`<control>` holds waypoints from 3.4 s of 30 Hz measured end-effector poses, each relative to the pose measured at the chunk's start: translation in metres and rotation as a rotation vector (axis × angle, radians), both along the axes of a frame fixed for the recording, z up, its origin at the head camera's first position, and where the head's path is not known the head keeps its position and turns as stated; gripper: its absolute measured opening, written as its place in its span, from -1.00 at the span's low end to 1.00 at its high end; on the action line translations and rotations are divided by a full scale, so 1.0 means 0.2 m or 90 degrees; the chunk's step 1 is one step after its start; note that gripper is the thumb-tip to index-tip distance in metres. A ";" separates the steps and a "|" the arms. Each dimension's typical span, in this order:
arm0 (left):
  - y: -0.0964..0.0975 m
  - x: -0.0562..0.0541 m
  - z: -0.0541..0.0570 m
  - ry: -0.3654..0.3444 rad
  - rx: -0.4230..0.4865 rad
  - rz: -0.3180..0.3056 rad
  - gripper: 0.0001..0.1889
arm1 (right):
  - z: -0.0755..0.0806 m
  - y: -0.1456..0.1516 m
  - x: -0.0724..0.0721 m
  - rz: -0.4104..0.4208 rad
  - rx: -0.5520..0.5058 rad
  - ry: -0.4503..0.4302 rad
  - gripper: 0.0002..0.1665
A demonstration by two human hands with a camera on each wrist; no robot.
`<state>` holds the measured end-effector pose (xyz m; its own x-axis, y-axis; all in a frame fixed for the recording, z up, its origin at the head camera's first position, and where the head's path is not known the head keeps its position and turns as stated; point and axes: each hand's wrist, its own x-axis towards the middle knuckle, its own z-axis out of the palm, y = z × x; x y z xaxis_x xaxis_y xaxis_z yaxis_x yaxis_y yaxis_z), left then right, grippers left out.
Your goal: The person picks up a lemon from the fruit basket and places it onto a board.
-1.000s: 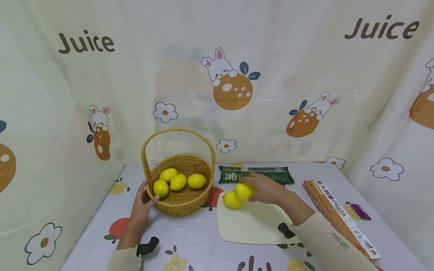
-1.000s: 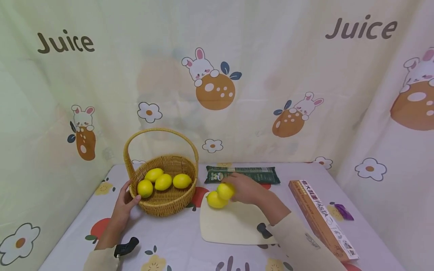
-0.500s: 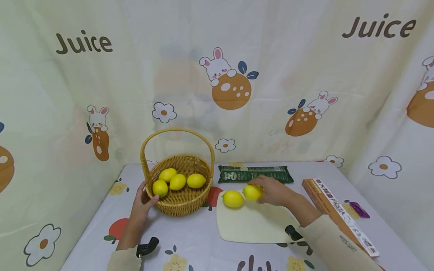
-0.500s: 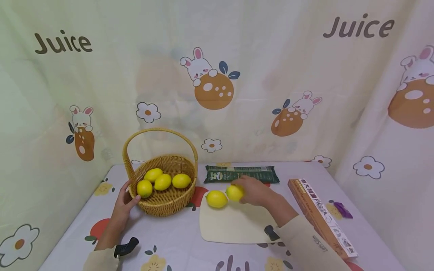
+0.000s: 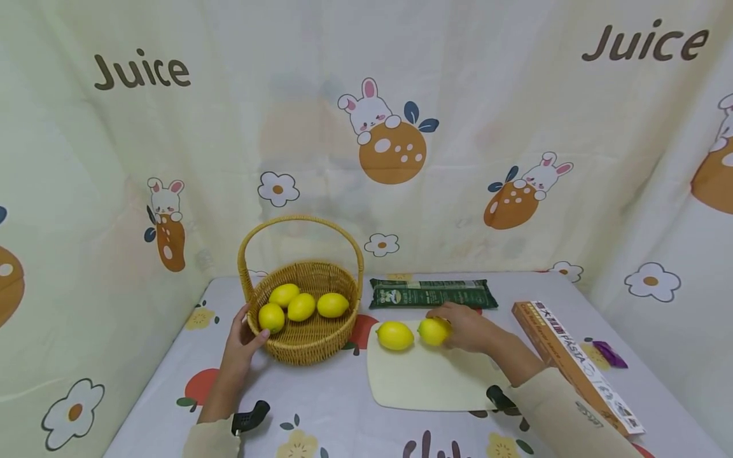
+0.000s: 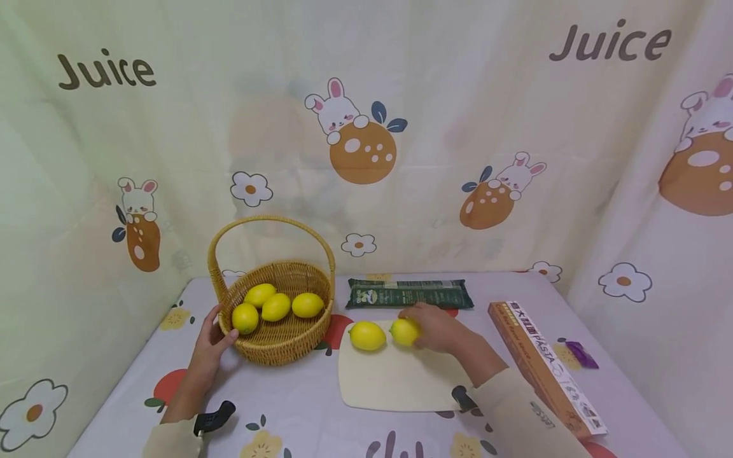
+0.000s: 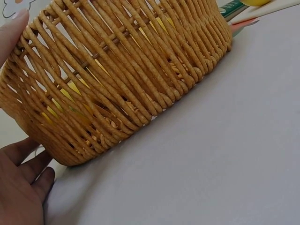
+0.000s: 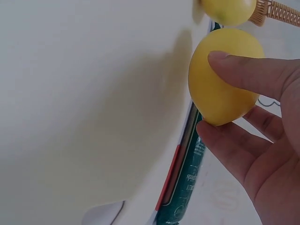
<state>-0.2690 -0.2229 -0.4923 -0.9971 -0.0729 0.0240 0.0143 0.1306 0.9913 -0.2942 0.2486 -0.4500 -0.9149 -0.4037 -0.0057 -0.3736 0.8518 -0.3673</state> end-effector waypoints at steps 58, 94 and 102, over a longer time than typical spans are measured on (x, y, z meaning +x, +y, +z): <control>-0.04 -0.08 -0.14 0.043 -0.017 0.015 -0.11 | 0.14 -0.05 -0.08 0.059 0.038 -0.017 -0.34; -0.04 -0.08 -0.14 0.048 -0.004 0.007 -0.13 | 0.35 -0.76 -0.09 0.192 -0.021 -0.022 -0.47; -0.02 -0.05 -0.06 0.033 0.007 -0.009 -0.13 | 0.31 -0.95 -0.13 0.228 -0.028 -0.040 -0.50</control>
